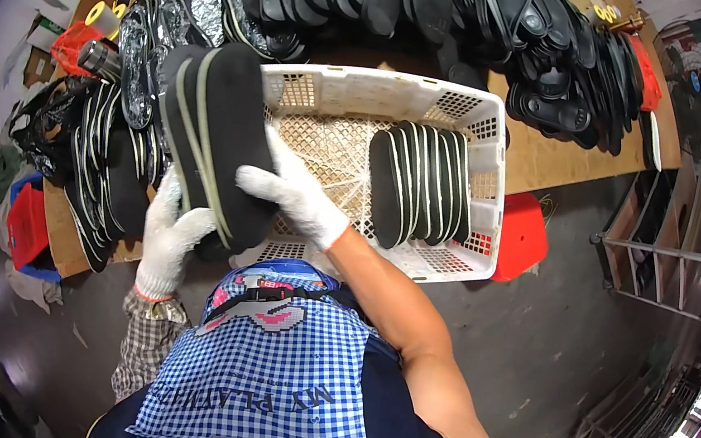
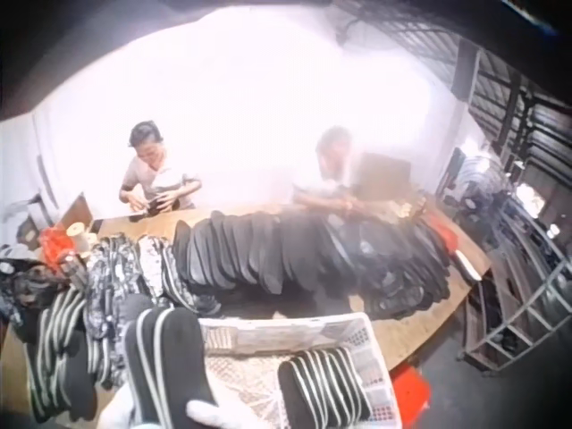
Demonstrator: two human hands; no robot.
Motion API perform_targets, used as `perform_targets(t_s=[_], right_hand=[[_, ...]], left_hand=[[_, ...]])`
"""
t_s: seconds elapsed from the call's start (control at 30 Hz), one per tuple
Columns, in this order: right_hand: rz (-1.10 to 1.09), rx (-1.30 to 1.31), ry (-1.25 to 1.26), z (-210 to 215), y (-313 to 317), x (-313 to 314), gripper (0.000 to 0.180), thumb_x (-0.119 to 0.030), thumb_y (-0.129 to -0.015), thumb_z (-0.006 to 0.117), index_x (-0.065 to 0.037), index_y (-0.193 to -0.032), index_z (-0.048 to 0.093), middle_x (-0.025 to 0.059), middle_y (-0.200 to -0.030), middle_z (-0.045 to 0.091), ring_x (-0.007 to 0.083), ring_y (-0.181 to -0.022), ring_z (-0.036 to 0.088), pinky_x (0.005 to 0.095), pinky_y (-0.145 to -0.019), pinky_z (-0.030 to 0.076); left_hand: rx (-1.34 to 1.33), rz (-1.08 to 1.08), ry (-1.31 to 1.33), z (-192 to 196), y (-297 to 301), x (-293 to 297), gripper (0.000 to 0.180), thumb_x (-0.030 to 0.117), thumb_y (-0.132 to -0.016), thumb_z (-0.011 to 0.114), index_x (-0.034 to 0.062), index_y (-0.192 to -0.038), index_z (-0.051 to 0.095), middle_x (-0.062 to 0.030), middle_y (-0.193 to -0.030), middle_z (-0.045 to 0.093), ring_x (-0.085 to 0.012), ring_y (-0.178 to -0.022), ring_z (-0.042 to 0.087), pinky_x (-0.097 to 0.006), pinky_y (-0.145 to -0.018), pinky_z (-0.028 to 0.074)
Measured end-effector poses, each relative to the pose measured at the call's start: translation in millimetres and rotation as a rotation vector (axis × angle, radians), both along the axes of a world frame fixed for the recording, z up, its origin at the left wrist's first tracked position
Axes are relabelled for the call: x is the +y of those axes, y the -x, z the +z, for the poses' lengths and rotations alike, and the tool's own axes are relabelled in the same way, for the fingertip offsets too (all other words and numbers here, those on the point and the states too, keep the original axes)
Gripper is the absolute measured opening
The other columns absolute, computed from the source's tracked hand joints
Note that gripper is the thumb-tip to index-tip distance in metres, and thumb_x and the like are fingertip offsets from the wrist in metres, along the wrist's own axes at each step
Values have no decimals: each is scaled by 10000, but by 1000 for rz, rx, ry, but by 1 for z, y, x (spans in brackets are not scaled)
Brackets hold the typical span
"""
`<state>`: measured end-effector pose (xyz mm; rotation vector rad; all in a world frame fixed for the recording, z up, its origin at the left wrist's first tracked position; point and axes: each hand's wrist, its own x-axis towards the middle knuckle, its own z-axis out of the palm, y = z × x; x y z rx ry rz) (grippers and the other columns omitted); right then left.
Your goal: The person picks up black slipper soles from a table and places them into a white plastic crate. They repeatedly pick up pairs of soles, some wrapped in plastic, and stack them vertically inside the crate.
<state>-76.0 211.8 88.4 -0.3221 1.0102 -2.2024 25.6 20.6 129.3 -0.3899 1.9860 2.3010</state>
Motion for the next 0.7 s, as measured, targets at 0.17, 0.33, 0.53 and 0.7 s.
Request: perform_targets(t_s=[0.17, 0.33, 0.53, 0.7], right_hand=[[-123, -142, -25, -8, -11, 74, 1060, -280, -851, 874, -28, -1707, 302, 136, -1626, 504, 239, -1473, 516, 398, -1259, 396], [-197, 320, -1091, -34, -18, 102, 958, -374, -830, 882, -59, -1631, 462, 200, -1409, 580, 364, -1256, 637, 477, -1092, 522], [35, 615, -1779, -87, -41, 85, 1108, -578, -858, 823, -103, -1712, 300, 289, -1468, 498, 497, -1208, 619, 569, -1026, 528], [-183, 518, -1565, -100, -40, 103, 868, -642, -1005, 629, -63, -1629, 454, 309, -1324, 620, 468, -1148, 666, 549, -984, 549]], left_hand=[[-118, -380, -291, -28, 31, 29, 732, 157, -1042, 669, -6, -1686, 360, -89, -1629, 502, -193, -1458, 513, -369, -1241, 397], [-600, -207, -301, -85, 74, 50, 399, 496, -1068, 631, 160, -1283, 650, 8, -1040, 692, -131, -865, 669, -282, -738, 540], [-544, -235, -157, -155, 100, 102, 681, 476, -1002, 719, 126, -1550, 521, -108, -1484, 602, -300, -1333, 571, -448, -1012, 504], [-234, -243, -210, -199, 92, 114, 602, 259, -1013, 752, 130, -1550, 512, -38, -1392, 691, -187, -1191, 682, -400, -1018, 550]])
